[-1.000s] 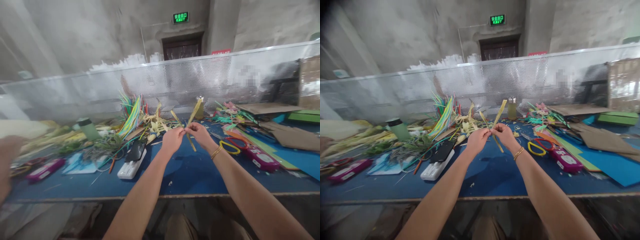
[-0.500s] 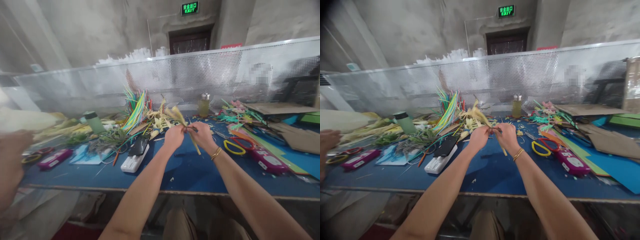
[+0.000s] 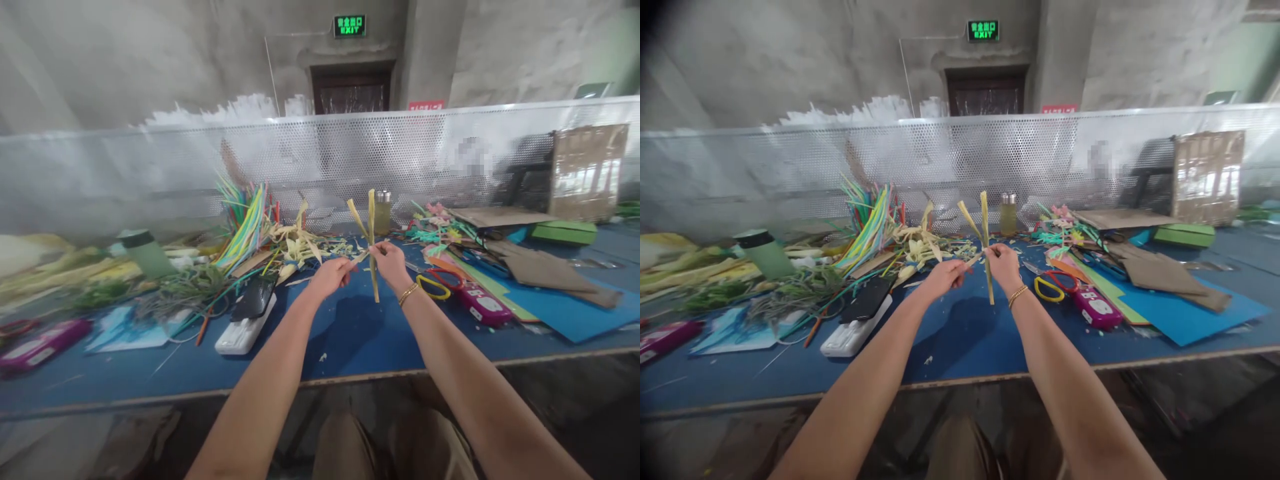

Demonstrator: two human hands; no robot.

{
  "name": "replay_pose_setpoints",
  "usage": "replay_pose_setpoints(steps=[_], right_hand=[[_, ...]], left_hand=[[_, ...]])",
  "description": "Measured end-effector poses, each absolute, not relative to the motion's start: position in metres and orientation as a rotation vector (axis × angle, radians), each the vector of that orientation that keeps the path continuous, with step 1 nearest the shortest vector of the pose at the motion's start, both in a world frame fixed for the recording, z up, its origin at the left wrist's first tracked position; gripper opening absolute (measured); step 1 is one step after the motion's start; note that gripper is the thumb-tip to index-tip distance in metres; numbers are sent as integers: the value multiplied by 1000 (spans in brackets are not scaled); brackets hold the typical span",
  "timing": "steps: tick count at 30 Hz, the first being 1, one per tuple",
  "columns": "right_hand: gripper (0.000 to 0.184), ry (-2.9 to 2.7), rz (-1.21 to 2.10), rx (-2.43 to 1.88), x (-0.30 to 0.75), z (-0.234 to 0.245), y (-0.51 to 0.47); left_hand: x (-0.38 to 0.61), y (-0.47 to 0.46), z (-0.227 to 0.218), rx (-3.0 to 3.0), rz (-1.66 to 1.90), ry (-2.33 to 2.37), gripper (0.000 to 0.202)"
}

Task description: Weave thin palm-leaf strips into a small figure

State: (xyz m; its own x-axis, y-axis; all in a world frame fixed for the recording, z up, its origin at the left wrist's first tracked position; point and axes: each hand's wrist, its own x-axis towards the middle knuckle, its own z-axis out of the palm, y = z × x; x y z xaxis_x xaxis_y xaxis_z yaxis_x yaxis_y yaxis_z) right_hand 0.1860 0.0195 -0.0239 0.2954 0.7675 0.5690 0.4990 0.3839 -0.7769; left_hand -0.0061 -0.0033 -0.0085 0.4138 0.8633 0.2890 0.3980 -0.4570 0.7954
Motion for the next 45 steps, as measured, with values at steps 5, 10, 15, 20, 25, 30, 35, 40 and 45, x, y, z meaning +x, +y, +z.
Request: replay_pose_setpoints(steps=[5,10,15,20,25,30,35,40,45], right_hand=[[28,-1177,341,-1267,198,-24,23],[35,-1103,488,-1201,196,-25,25],[36,-1061,510,-1177,198,-25,26],[30,-1056,515,-1161,199,-23,25],[30,-1121,488,-1181,192,-22,23],[37,-1171,479,-1175,188,-23,23],[35,-1171,446,-1202,190,-22,25],[30,-1134,480,-1206,192,-21,25],[28,-1064,586,-1172,192,-23,26]], left_hand=[[-17,3,-10,1961,969,1094,25],[-24,3,-8,1844,886,977,28],[-28,8,-9,1667,1116,1017,27],[-23,10,-8,1440,1364,1116,32],[-21,12,-9,1400,1461,1057,42],[-26,19,-13,1700,1391,1106,29],[-24,20,-16,1758,1358,1130,19],[-26,18,-15,1962,1232,1206,25],[-30,14,-14,2390,1084,1365,33]])
